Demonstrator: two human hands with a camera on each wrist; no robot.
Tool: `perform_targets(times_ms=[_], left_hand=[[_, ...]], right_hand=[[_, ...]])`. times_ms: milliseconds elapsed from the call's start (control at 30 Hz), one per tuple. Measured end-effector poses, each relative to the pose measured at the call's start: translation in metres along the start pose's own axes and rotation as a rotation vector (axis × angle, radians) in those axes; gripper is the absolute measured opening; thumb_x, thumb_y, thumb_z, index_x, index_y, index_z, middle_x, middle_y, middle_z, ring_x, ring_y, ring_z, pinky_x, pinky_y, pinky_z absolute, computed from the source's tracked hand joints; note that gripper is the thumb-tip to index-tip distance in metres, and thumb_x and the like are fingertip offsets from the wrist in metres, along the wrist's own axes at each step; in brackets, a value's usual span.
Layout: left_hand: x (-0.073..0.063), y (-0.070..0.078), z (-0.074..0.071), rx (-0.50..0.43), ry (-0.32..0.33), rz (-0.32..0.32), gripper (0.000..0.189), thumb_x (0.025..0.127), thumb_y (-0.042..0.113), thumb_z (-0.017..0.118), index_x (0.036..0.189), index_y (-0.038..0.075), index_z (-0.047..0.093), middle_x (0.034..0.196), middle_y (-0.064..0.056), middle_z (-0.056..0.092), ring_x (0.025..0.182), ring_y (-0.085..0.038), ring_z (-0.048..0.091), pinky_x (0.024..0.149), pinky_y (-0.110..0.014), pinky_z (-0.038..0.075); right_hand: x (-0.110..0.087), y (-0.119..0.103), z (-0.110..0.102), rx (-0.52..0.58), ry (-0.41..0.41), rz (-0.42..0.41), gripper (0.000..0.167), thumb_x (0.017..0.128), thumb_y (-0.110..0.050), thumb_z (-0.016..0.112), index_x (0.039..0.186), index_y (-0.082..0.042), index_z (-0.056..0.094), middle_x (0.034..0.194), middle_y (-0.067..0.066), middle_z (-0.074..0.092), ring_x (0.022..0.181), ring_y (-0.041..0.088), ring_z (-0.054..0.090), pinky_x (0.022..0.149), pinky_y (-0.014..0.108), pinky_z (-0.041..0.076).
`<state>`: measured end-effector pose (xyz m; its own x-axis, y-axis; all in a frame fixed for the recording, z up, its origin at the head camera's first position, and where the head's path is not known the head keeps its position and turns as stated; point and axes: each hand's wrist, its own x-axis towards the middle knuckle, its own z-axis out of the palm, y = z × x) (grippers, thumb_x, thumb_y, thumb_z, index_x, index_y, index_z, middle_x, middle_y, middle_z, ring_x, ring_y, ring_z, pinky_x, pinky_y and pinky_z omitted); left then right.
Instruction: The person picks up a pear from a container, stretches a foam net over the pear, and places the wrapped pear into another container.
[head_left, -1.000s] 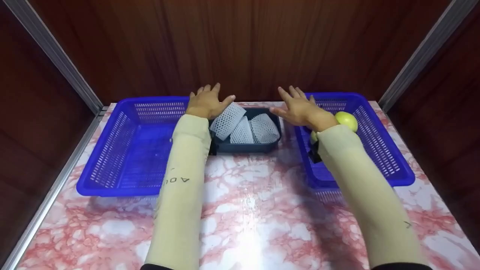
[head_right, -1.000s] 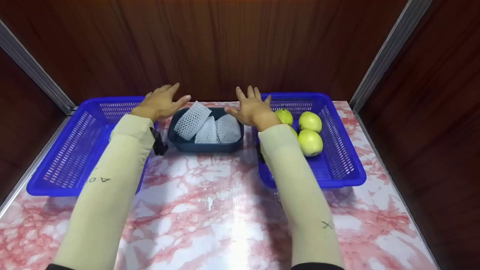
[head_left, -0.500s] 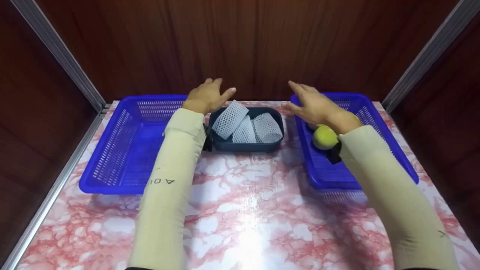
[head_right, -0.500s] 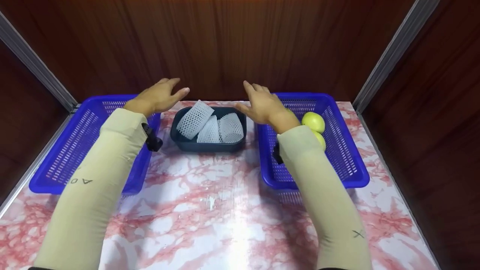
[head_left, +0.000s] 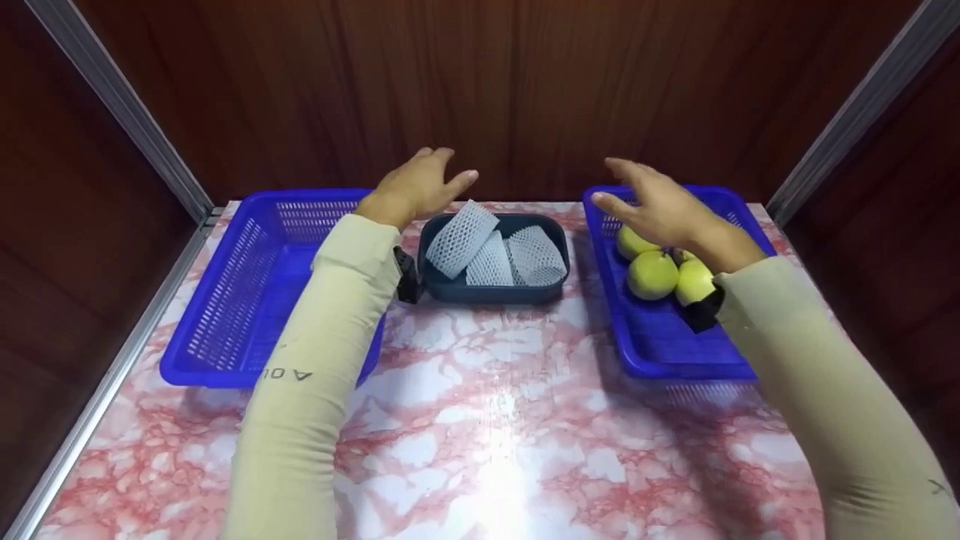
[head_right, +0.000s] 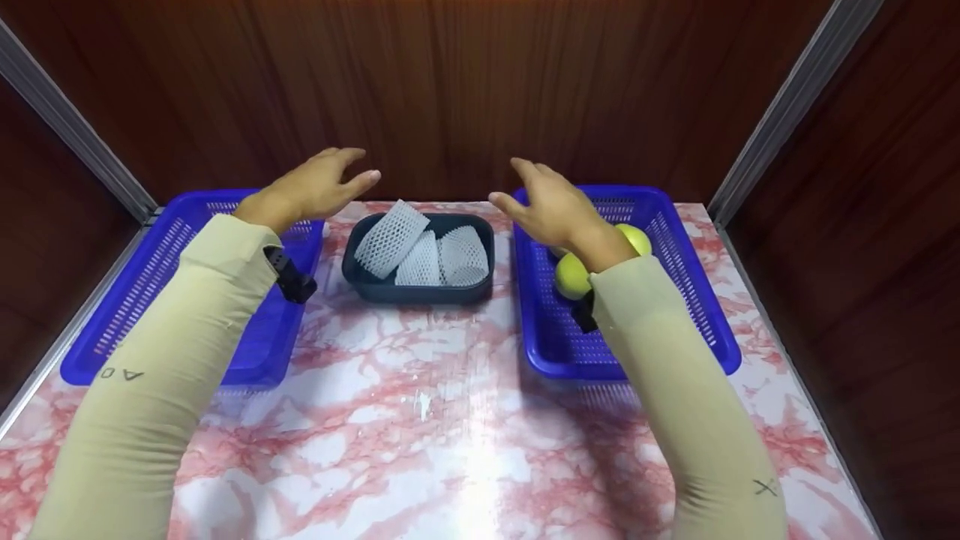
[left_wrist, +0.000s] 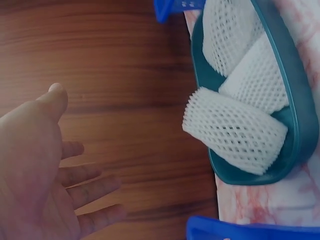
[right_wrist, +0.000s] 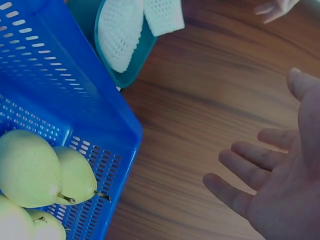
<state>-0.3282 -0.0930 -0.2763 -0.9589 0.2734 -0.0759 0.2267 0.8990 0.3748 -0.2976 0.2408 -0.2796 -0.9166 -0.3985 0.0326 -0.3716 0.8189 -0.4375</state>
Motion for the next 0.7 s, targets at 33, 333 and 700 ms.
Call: perform_targets(times_ms=[33, 333, 700], left_hand=[[-0.001, 0.000, 0.001, -0.009, 0.004, 0.006, 0.077, 0.104, 0.060, 0.038, 0.161, 0.009, 0.025, 0.164, -0.017, 0.028, 0.149, -0.031, 0.032, 0.122, -0.045, 0.027], [-0.016, 0.000, 0.007, -0.050, 0.029, -0.023, 0.074, 0.105, 0.057, 0.040, 0.159, 0.008, 0.030, 0.161, -0.017, 0.033, 0.146, -0.032, 0.037, 0.120, -0.048, 0.030], [-0.029, 0.026, 0.032, -0.058, 0.092, -0.004, 0.065, 0.103, 0.049, 0.050, 0.150, 0.004, 0.044, 0.148, -0.020, 0.048, 0.136, -0.033, 0.049, 0.112, -0.047, 0.041]], right_hand=[[-0.002, 0.001, -0.001, 0.012, 0.007, 0.003, 0.081, 0.105, -0.052, 0.046, 0.160, 0.001, 0.020, 0.160, 0.028, 0.029, 0.147, 0.045, 0.028, 0.119, 0.061, 0.022], [-0.021, 0.017, 0.000, 0.091, 0.066, 0.080, 0.076, 0.105, -0.047, 0.052, 0.155, 0.005, 0.028, 0.147, 0.035, 0.043, 0.137, 0.050, 0.040, 0.113, 0.063, 0.031], [-0.026, 0.044, 0.001, 0.108, 0.051, 0.223, 0.087, 0.102, -0.051, 0.054, 0.155, 0.010, 0.022, 0.144, 0.041, 0.043, 0.131, 0.054, 0.045, 0.110, 0.063, 0.034]])
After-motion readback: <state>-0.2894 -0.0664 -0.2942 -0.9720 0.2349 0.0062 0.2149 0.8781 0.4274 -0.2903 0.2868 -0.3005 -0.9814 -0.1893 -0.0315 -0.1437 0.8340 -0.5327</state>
